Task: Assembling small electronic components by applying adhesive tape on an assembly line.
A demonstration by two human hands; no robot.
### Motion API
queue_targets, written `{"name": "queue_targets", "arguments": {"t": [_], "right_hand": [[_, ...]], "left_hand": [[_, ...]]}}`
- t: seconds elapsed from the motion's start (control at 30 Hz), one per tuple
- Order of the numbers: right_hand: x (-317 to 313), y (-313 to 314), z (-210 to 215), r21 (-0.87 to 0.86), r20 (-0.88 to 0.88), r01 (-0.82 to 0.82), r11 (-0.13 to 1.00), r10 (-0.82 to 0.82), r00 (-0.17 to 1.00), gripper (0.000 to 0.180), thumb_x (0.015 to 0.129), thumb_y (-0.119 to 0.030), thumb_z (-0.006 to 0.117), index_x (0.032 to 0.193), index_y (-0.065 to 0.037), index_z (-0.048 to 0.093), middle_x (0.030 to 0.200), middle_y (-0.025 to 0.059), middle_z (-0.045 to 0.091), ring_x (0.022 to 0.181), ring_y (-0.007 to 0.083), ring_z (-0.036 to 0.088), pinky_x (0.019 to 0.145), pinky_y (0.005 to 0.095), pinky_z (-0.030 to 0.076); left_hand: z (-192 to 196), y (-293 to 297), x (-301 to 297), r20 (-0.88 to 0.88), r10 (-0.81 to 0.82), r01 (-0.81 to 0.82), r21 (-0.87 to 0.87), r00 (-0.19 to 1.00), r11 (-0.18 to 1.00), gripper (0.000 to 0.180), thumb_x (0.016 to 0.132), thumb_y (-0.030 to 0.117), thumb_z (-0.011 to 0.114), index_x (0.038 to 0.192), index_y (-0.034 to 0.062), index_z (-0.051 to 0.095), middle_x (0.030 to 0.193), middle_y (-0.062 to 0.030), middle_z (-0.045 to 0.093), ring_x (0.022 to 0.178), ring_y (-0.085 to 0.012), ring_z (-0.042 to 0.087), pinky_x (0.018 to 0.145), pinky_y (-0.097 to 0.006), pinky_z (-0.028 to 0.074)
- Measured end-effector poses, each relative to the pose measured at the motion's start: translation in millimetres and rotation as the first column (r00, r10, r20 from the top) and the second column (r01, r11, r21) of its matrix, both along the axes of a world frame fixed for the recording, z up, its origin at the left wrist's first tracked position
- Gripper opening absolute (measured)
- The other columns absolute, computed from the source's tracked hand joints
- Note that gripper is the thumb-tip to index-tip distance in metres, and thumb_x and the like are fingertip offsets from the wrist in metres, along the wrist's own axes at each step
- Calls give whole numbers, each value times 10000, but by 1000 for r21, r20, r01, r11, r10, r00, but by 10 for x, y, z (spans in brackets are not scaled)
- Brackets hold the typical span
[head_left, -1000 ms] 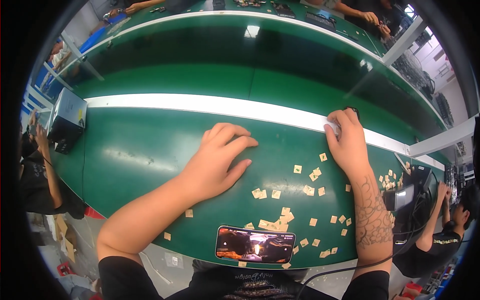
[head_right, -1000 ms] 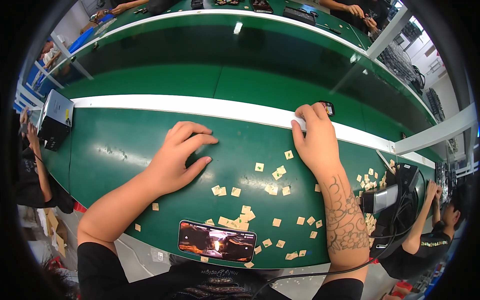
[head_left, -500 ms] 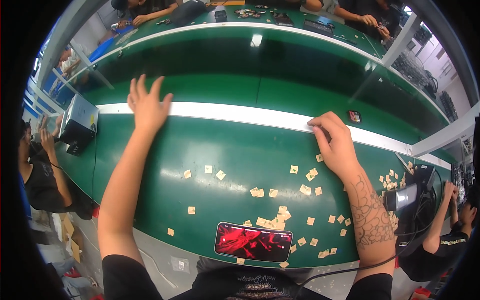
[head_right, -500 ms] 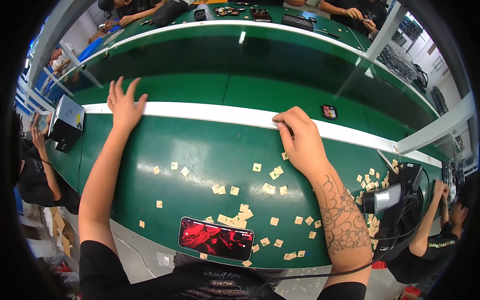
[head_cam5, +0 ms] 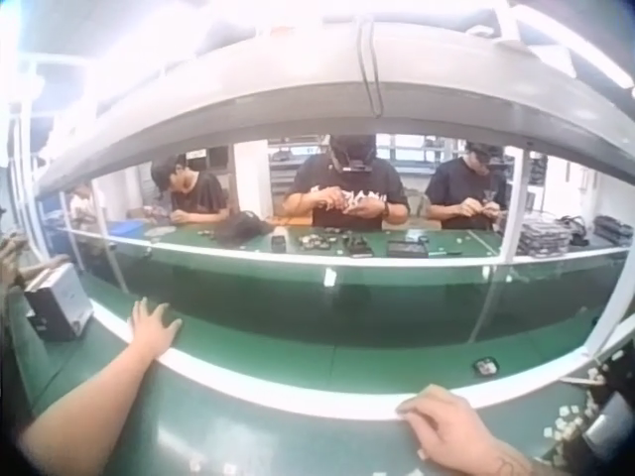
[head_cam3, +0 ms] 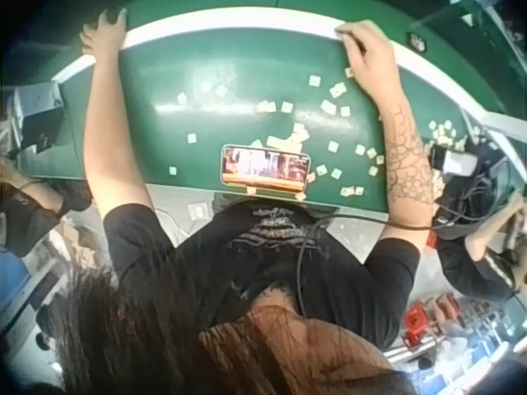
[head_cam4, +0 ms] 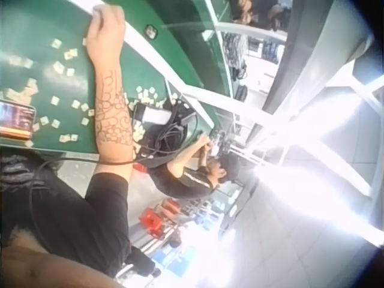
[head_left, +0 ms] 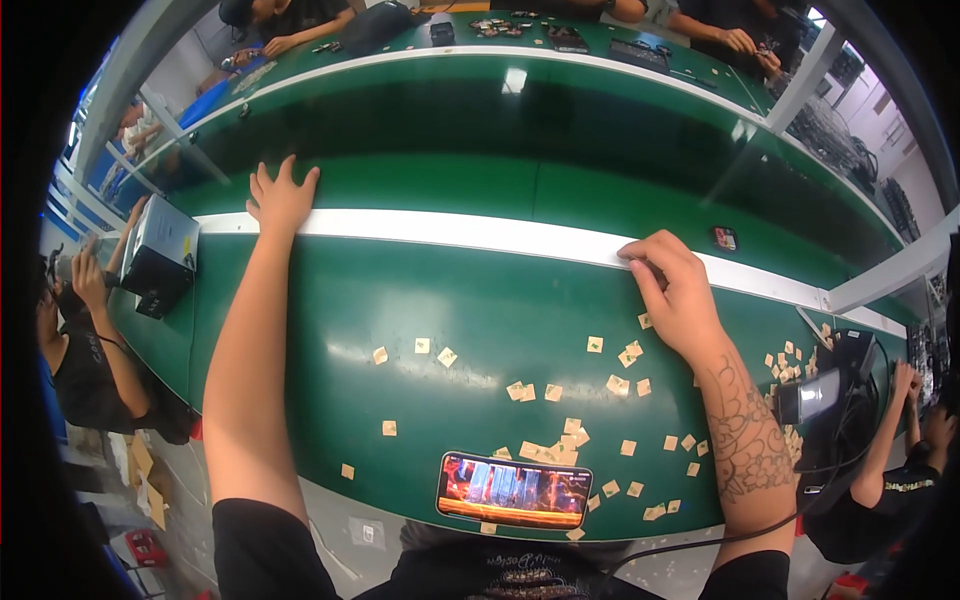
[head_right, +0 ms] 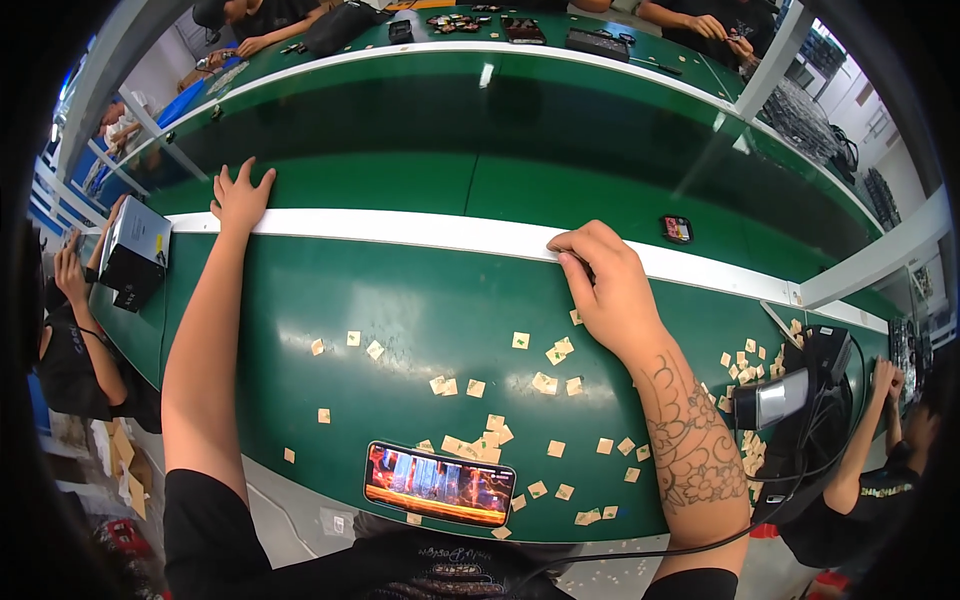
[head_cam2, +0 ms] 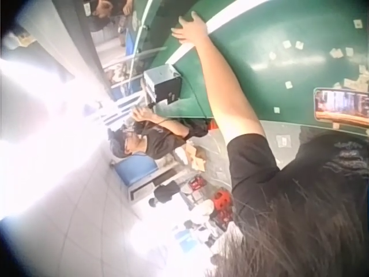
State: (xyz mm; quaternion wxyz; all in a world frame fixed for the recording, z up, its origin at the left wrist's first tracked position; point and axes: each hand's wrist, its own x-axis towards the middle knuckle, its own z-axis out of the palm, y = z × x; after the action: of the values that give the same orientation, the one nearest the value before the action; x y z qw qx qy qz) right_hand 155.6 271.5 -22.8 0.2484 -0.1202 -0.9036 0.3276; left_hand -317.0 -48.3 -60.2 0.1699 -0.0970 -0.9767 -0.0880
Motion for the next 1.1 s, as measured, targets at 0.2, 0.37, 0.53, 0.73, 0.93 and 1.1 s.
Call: {"name": "queue_targets", "arguments": {"t": [0.2,0.37,0.53,0.73,0.93,1.1], "right_hand": [[3,-12,8,-8,21,-4,1000,4,1000,126,1025,-17,635,1109,-23,730,956,107,636,782,249,625,726,336,517],[5,5,-10,1,5,-14,1000,14,1000,131,1027,-13,632,1111,-22,732,954,104,635,776,241,621,723,333,515],[1,0,-5,2,-3,-14,1000,14,1000,129,1028,-15,633,1109,-16,734,953,99,634,762,229,616,713,327,513],[21,8,10,-14,15,24,1000,-23,1000,127,1014,-2,657,1112,-12,738,961,90,641,772,202,629,701,301,523],[-9,-44,43,-1,16,24,1000,-24,1000,140,990,21,686,1113,-5,747,985,90,661,792,198,649,712,295,544],[48,29,58,50,-15,5,999,-5,1000,158,985,36,685,1124,-5,749,989,94,664,795,196,649,713,289,541]], "left_hand": [[17,29,-115,97,91,-88,-35,991,995,746,977,738,570,1614,355,512,1781,-183,256,1662,-382,169,1266,-708,155],[-18,2,-120,70,19,-19,-8,997,1000,673,1023,665,545,1594,308,546,1717,-173,400,1625,-361,288,1276,-649,213],[-12,-108,-152,70,-26,24,38,997,999,610,1022,609,586,1537,284,608,1636,-152,517,1551,-344,423,1248,-571,318],[17,-110,-117,55,-136,130,98,989,987,528,1013,525,649,1476,271,658,1560,-131,596,1449,-348,543,1185,-506,432],[-92,-211,-121,37,-226,222,88,973,971,494,1024,483,658,1470,270,663,1566,-161,582,1464,-373,519,1189,-503,428],[-88,-152,-51,13,-265,264,80,964,961,479,1017,462,678,1455,268,673,1570,-143,576,1461,-371,517,1185,-506,428]]}}
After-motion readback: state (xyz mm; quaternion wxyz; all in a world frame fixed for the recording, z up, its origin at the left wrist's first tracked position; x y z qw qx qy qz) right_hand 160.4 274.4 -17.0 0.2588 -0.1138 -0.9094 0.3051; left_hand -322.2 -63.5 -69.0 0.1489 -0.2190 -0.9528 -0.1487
